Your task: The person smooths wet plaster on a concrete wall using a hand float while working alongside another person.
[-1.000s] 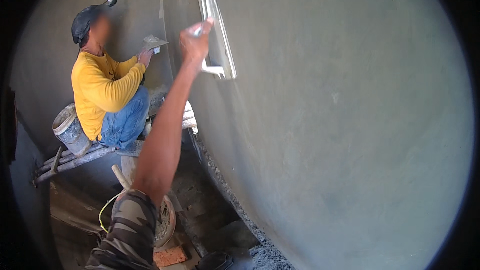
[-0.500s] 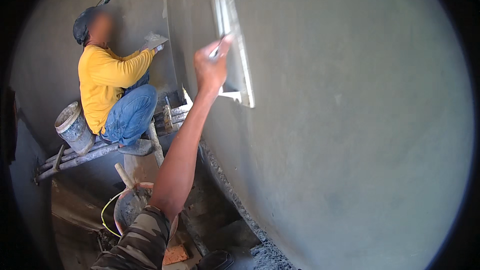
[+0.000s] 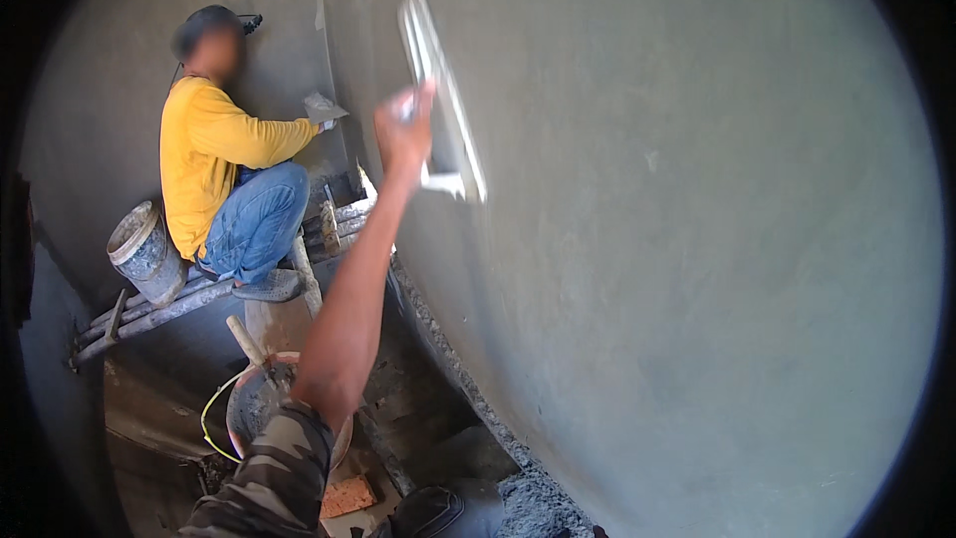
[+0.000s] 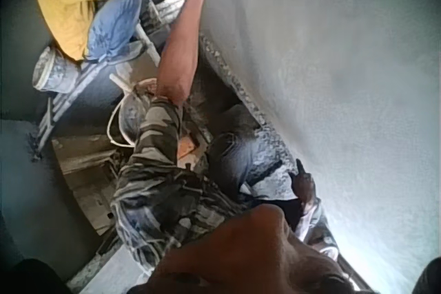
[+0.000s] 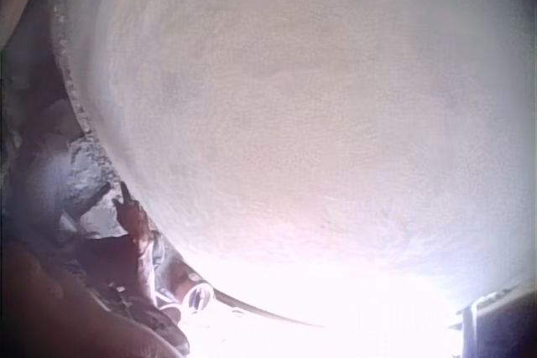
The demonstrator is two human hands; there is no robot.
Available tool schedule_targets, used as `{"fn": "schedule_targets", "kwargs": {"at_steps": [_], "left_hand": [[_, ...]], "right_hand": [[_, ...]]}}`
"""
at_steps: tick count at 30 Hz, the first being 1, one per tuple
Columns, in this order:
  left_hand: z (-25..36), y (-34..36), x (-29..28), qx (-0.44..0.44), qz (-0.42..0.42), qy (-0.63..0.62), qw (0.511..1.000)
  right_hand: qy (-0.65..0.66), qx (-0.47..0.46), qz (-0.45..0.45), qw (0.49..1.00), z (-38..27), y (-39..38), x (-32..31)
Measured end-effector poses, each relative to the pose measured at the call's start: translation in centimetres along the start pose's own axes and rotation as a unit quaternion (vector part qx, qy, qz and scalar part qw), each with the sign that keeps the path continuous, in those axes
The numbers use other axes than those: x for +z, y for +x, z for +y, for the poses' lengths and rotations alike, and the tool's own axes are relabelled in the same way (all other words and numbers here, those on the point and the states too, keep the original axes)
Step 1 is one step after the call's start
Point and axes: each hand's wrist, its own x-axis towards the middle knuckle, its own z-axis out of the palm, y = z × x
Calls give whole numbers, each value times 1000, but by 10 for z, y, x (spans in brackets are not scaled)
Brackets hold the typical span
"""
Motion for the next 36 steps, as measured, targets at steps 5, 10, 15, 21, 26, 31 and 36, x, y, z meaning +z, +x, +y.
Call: {"fn": "schedule_targets", "kwargs": {"at_steps": [5, 10, 15, 21, 26, 31, 36], "left_hand": [[-25, -207, 11, 28, -34, -84, 995], [82, -65, 13, 77, -128, 34, 988], [-54, -111, -7, 81, 3, -13, 997], [-12, -297, 0, 68, -17, -48, 996], [19, -35, -15, -24, -48, 35, 998], [-34, -197, 0, -5, -40, -18, 999], [-62, -338, -19, 74, -73, 45, 994]], "right_hand": [[17, -3, -32, 999, 10, 10, 15], [-18, -32, 18, 999, 18, 17, 40], [29, 33, -29, 999, -5, 10, 31], [61, 74, -63, 993, 4, 6, 31], [3, 79, -76, 994, 4, -3, 36], [38, 80, -57, 994, 5, -9, 26], [93, 103, -104, 985, -4, 1, 14]]}}
